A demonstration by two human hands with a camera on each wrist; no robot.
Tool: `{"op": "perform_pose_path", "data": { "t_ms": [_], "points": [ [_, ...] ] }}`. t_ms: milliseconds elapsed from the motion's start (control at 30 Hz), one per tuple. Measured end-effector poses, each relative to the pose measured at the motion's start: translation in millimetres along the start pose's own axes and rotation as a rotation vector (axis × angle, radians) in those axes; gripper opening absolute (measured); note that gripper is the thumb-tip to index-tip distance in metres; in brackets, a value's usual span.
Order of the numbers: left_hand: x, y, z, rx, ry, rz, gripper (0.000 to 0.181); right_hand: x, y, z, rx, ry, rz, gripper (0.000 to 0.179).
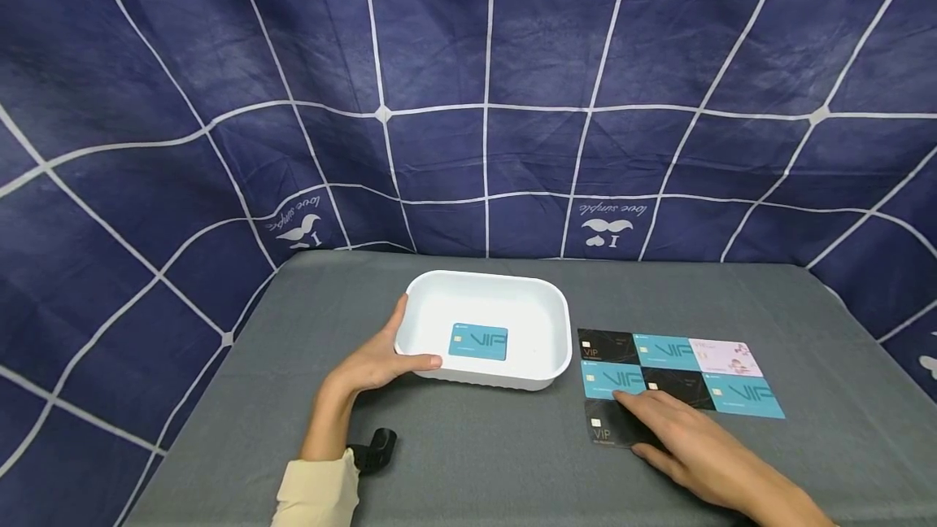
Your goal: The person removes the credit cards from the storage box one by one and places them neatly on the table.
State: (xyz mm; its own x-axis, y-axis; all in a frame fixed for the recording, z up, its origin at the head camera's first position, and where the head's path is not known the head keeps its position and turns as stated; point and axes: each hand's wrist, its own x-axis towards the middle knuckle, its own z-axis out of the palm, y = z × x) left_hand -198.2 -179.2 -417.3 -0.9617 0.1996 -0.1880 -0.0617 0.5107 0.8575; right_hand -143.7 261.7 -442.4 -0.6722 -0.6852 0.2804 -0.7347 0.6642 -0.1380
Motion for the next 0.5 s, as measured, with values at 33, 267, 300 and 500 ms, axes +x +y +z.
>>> {"op": "perform_pose_path", "data": {
  "t_ms": [33,267,300,500],
  "points": [
    [0.2,-0.2,-0.1,-0.001,0.001,0.001,0.124,0.0,-0.4,-0.1,0.000,-0.005,0.003,0.068],
    [0.0,-0.7,0.1,0.005,0.005,0.000,0.125,-0.9,-0.5,0.5,-0.059,-0.002,0.026,0.066],
    [-0.4,-0.4,0.2,0.007,0.005,0.000,0.125,-1.3,-0.6,0.6,-0.062,0.000,0.026,0.066],
    [-0.2,0.1,0.4,0.006,0.004,-0.001,0.124,-2.7,-1.5,-0.1,-0.063,-0.005,0.045,0.065]
  ]
}}
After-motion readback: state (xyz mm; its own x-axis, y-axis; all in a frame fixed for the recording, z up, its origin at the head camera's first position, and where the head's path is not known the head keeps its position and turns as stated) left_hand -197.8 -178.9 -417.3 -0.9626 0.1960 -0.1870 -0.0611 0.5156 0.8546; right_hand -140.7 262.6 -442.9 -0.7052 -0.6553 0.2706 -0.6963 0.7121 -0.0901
